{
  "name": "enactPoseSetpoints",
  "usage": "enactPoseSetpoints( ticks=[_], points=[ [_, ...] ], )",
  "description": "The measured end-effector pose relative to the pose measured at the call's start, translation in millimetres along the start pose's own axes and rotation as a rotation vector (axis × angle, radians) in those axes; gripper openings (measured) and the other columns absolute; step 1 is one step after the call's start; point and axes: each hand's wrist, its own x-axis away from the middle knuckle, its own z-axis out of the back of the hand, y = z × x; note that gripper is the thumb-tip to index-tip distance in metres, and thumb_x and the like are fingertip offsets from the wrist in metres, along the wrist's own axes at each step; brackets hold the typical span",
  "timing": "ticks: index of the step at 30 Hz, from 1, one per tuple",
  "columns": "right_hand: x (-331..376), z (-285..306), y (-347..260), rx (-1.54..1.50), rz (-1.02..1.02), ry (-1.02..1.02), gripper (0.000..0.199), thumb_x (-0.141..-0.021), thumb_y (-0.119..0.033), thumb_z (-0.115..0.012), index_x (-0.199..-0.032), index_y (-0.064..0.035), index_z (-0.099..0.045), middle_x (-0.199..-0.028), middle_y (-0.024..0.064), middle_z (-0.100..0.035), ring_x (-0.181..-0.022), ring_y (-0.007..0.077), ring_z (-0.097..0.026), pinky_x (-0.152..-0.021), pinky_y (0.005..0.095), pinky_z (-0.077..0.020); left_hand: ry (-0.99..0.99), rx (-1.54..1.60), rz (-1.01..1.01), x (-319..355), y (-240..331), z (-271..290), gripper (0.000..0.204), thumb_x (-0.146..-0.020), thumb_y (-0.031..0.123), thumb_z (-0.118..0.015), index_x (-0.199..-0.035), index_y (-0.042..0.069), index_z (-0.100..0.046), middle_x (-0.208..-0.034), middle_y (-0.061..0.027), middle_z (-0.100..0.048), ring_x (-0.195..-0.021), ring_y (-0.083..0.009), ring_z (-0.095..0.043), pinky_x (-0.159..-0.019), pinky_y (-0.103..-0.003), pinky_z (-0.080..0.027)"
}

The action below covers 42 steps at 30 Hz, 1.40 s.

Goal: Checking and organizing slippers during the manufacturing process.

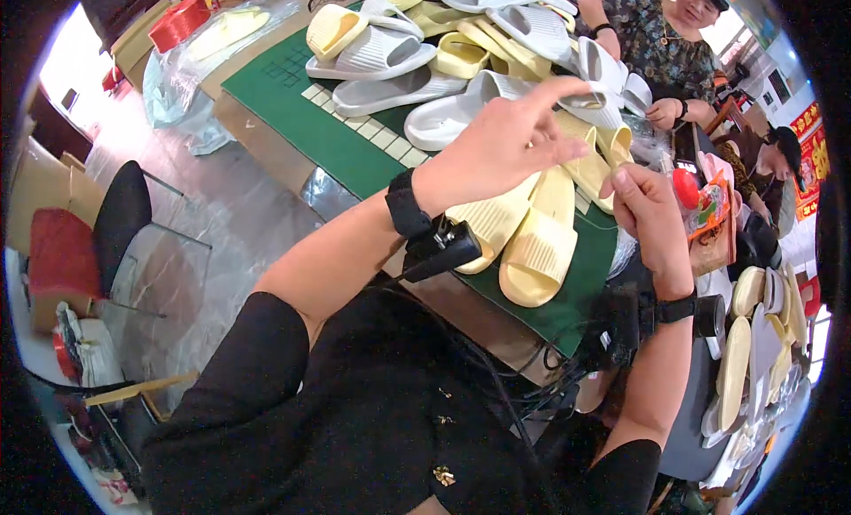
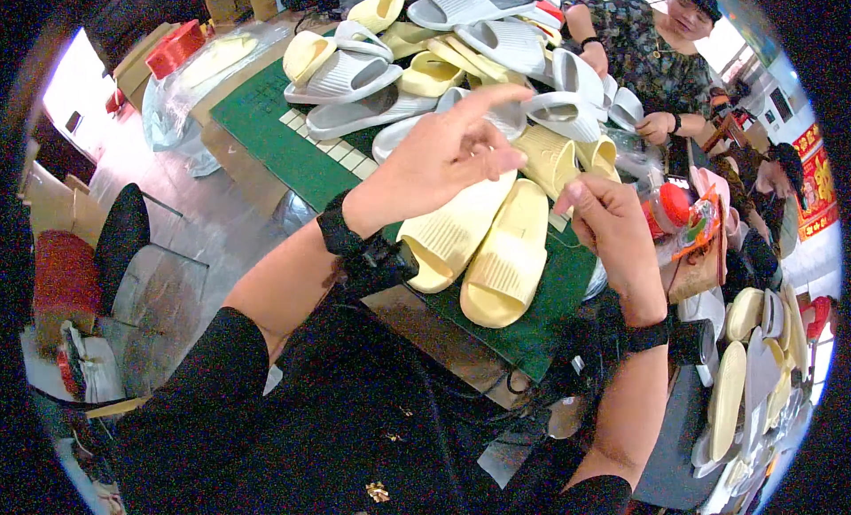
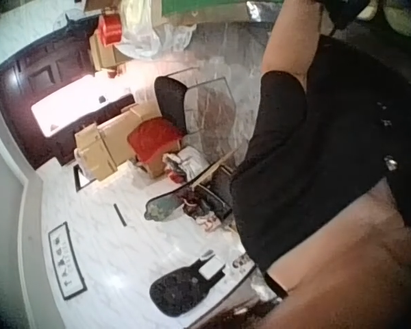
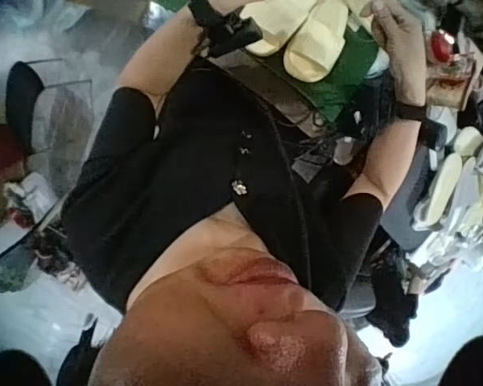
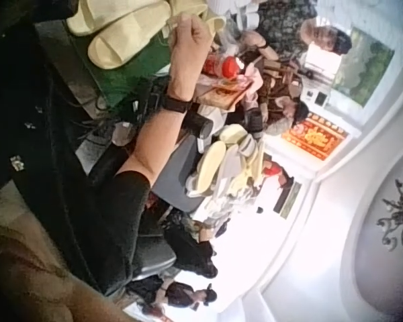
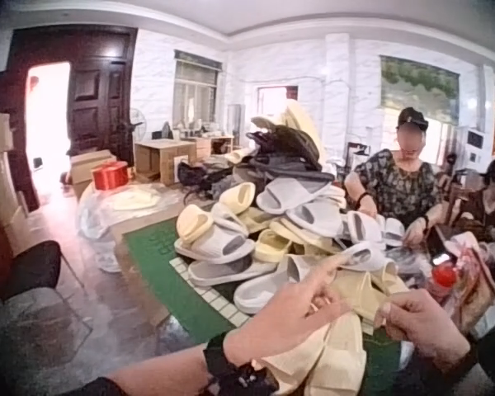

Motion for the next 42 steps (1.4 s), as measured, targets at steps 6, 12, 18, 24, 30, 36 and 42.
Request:
enactPoseSetpoints(
  ticks=[6,12,18,24,30,36,42],
  points=[
    [-10,-14,-17,-0.029,-0.011,-0.104,0.036,-0.102,-0.032,-0.051,-0.083,-0.0046,-0.064,-0.054,-0.0088,-0.035,-0.047,0.0022,-0.029,-0.044,0.0219,-0.0184,0.047,-0.323,-0.132,9,-14,2,0.057,-0.088,0.014,-0.066,-0.141,0.017,-0.046,-0.076,-0.0136,-0.068,-0.063,-0.0265,-0.066,-0.061,-0.033,-0.052],
    [-11,-9,-22,0.012,-0.027,-0.143,0.030,-0.101,-0.028,-0.054,-0.087,-0.0041,-0.065,-0.056,-0.0084,-0.039,-0.048,0.0020,-0.033,-0.044,0.0211,-0.0223,0.123,-0.634,-0.343,15,-33,3,0.020,-0.090,0.013,-0.062,-0.109,0.011,-0.068,-0.076,-0.0136,-0.069,-0.065,-0.0301,-0.067,-0.060,-0.035,-0.052],
    [-10,10,-9,0.080,-0.016,0.042,0.015,-0.095,-0.018,-0.061,-0.095,-0.0033,-0.066,-0.067,-0.0049,-0.054,-0.055,0.0026,-0.048,-0.050,0.0176,-0.0363,0.071,-0.344,-0.006,15,-48,8,0.014,-0.090,0.012,-0.061,-0.097,0.006,-0.072,-0.070,-0.0122,-0.068,-0.061,-0.0218,-0.067,-0.059,-0.035,-0.051],
    [-10,30,-17,0.184,-0.033,0.168,0.009,-0.095,-0.013,-0.059,-0.096,-0.0046,-0.063,-0.068,-0.0041,-0.057,-0.053,0.0020,-0.050,-0.046,0.0171,-0.0333,-0.121,-0.318,0.193,19,-49,17,0.028,-0.090,0.013,-0.063,-0.117,0.008,-0.068,-0.070,-0.0135,-0.067,-0.056,-0.0188,-0.064,-0.058,-0.033,-0.051],
    [-19,42,-3,0.123,0.038,0.185,0.012,-0.096,-0.014,-0.057,-0.096,-0.0036,-0.062,-0.065,-0.0029,-0.056,-0.051,0.0023,-0.050,-0.044,0.0172,-0.0309,0.040,-0.534,0.040,33,-55,41,0.033,-0.089,0.012,-0.064,-0.122,0.008,-0.065,-0.067,-0.0160,-0.064,-0.055,-0.0203,-0.062,-0.057,-0.033,-0.049],
    [-37,50,22,0.026,-0.063,0.145,0.014,-0.095,-0.016,-0.059,-0.096,-0.0025,-0.062,-0.064,-0.0024,-0.055,-0.050,0.0043,-0.051,-0.045,0.0190,-0.0355,0.072,-0.443,0.260,66,-50,53,0.029,-0.089,0.009,-0.065,-0.117,0.006,-0.067,-0.066,-0.0115,-0.064,-0.057,-0.0136,-0.061,-0.056,-0.029,-0.048],
    [-55,88,42,0.031,0.004,0.428,0.012,-0.095,-0.018,-0.062,-0.097,-0.0063,-0.064,-0.069,-0.0030,-0.055,-0.051,0.0044,-0.048,-0.044,0.0189,-0.0345,0.143,-0.392,0.310,94,-64,61,0.024,-0.089,0.007,-0.065,-0.113,0.005,-0.068,-0.067,-0.0092,-0.065,-0.059,-0.0102,-0.061,-0.057,-0.026,-0.049]
  ],
)
